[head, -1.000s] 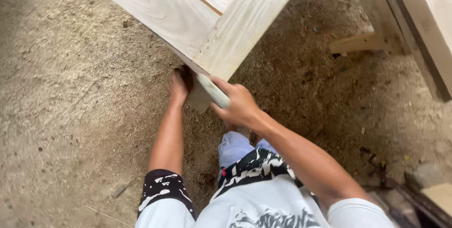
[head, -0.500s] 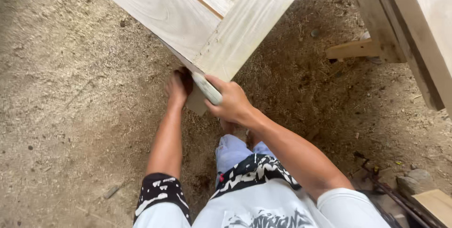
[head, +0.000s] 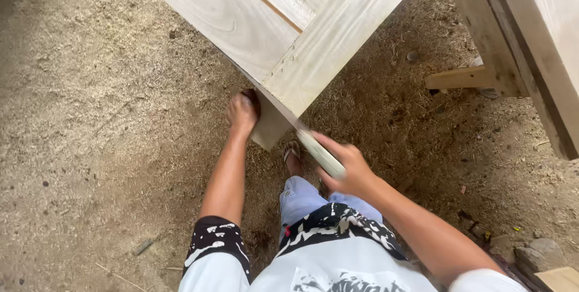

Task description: The person uses a hand saw to cut a small rectangular piece of wood from the edge of a larger wooden board. They hold the board steady with one hand while sawing with the other, eventually detaching the piece.

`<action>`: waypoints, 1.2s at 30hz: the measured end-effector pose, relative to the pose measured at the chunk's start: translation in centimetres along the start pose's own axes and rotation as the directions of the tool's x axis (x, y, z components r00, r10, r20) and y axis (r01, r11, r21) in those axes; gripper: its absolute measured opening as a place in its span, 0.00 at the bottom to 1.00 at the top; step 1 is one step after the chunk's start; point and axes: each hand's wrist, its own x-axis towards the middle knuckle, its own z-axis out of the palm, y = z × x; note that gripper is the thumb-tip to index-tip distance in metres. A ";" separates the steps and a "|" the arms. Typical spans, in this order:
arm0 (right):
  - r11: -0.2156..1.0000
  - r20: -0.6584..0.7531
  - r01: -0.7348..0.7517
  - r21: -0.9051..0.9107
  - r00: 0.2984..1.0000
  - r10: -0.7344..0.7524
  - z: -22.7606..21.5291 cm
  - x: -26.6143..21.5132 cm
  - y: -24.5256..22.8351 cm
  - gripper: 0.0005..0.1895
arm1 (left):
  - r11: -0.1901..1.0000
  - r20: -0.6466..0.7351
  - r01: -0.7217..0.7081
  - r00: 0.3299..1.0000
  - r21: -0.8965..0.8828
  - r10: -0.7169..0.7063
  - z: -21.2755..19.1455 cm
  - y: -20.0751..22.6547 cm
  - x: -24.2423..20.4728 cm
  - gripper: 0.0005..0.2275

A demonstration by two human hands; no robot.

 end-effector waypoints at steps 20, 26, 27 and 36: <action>0.991 -0.076 -0.126 -0.039 0.990 0.123 2.8 6.5 -0.7 0.31 | 0.990 -0.089 0.015 0.996 -0.143 -0.028 -2.5 -0.9 -0.8 0.23; 0.956 -0.033 -0.281 0.078 0.958 0.284 -4.1 -12.4 -5.7 0.39 | 0.983 0.074 0.168 0.984 -0.078 -0.163 -7.2 5.2 -1.7 0.23; 0.967 -0.089 -0.254 0.014 0.963 0.255 -4.9 -15.5 -7.1 0.40 | 0.977 0.092 0.197 0.978 -0.077 -0.190 -7.8 5.6 -2.4 0.23; 0.983 -0.077 -0.108 -0.151 0.992 0.097 2.8 7.3 -0.1 0.36 | 0.995 -0.099 -0.092 0.991 -0.041 0.088 -3.5 1.2 0.2 0.18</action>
